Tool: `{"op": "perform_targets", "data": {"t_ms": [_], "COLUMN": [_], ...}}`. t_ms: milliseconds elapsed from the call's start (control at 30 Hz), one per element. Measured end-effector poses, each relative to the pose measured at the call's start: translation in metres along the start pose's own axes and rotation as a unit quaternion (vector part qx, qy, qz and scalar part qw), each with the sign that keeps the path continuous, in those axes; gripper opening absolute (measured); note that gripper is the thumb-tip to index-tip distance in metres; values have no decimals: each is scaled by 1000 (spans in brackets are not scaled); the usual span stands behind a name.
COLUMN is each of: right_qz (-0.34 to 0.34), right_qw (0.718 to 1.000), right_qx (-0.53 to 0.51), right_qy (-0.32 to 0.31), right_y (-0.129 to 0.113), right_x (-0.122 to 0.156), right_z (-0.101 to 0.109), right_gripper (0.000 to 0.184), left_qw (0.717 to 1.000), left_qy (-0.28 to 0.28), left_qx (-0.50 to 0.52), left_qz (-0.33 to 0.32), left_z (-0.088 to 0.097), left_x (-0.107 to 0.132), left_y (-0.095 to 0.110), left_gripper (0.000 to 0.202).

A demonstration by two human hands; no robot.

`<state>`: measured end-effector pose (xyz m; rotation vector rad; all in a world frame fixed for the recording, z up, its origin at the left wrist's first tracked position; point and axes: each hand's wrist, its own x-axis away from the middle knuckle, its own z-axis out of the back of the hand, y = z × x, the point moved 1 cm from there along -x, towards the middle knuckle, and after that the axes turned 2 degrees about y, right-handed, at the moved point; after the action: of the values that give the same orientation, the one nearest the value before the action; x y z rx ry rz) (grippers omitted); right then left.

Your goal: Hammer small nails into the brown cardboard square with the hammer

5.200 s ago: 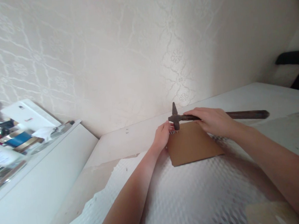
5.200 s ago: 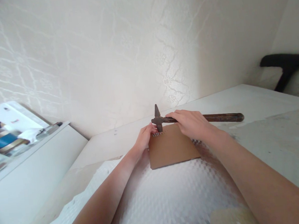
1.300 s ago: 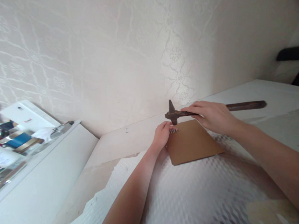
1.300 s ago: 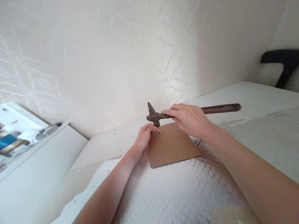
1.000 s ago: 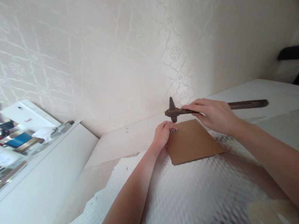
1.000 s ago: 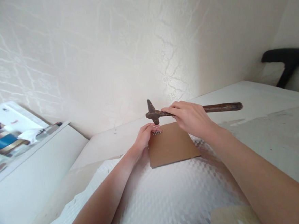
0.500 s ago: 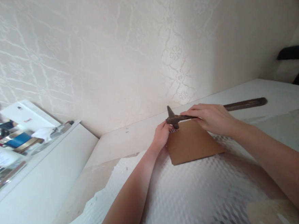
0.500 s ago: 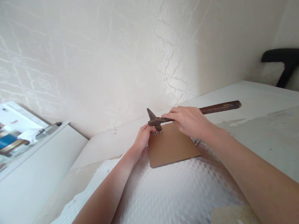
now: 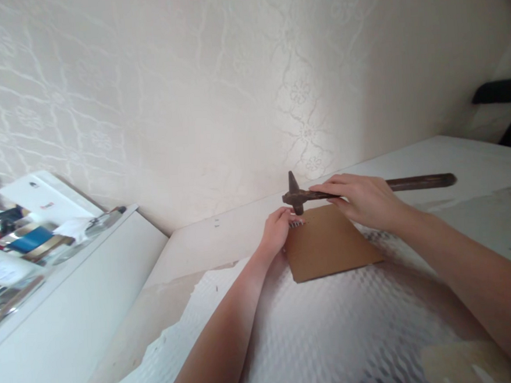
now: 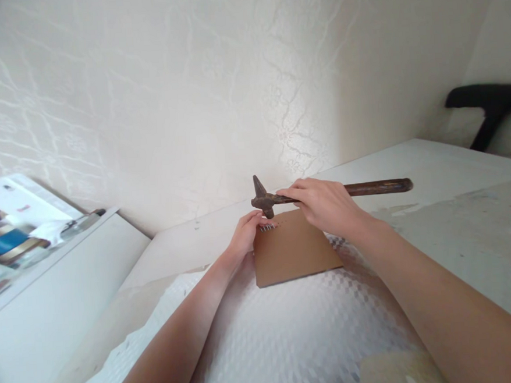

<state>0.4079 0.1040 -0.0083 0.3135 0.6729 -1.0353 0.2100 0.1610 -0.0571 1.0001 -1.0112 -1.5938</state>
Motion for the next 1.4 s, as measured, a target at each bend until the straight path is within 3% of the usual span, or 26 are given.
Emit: {"op": "perform_targets", "data": {"t_ms": [200, 367, 533, 667, 833, 1000, 1133, 1400], "right_qz": [6, -3, 10, 9, 16, 7, 8, 9], "right_qw": [1000, 1000, 1000, 1000, 1000, 1000, 1000, 1000], "right_qx": [0, -4, -4, -1, -6, -4, -12, -11], "right_qy": [-23, 3, -27, 6, -14, 15, -18, -10], "right_y": [0, 0, -1, -1, 0, 0, -1, -2], "right_x": [0, -1, -1, -1, 0, 0, 0, 0], "right_z": [1, 1, 1, 1, 0, 1, 0, 2], "right_gripper": [50, 46, 48, 46, 49, 43, 48, 47], "left_qw": [999, 1000, 999, 1000, 1000, 1000, 999, 1000], "left_qy": [16, -6, 17, 0, 13, -4, 17, 3], "left_qx": [-28, -8, -26, -4, -23, -8, -30, -29], "left_qz": [-8, -6, -8, -3, 0, -5, -2, -11], "left_z": [0, 0, 0, 0, 1, 1, 1, 1], "left_x": [0, 1, -1, -1, -2, 0, 0, -1], "left_y": [-1, 0, -2, -4, -5, -3, -1, -4], "left_gripper": [21, 21, 20, 21, 20, 21, 20, 20]}}
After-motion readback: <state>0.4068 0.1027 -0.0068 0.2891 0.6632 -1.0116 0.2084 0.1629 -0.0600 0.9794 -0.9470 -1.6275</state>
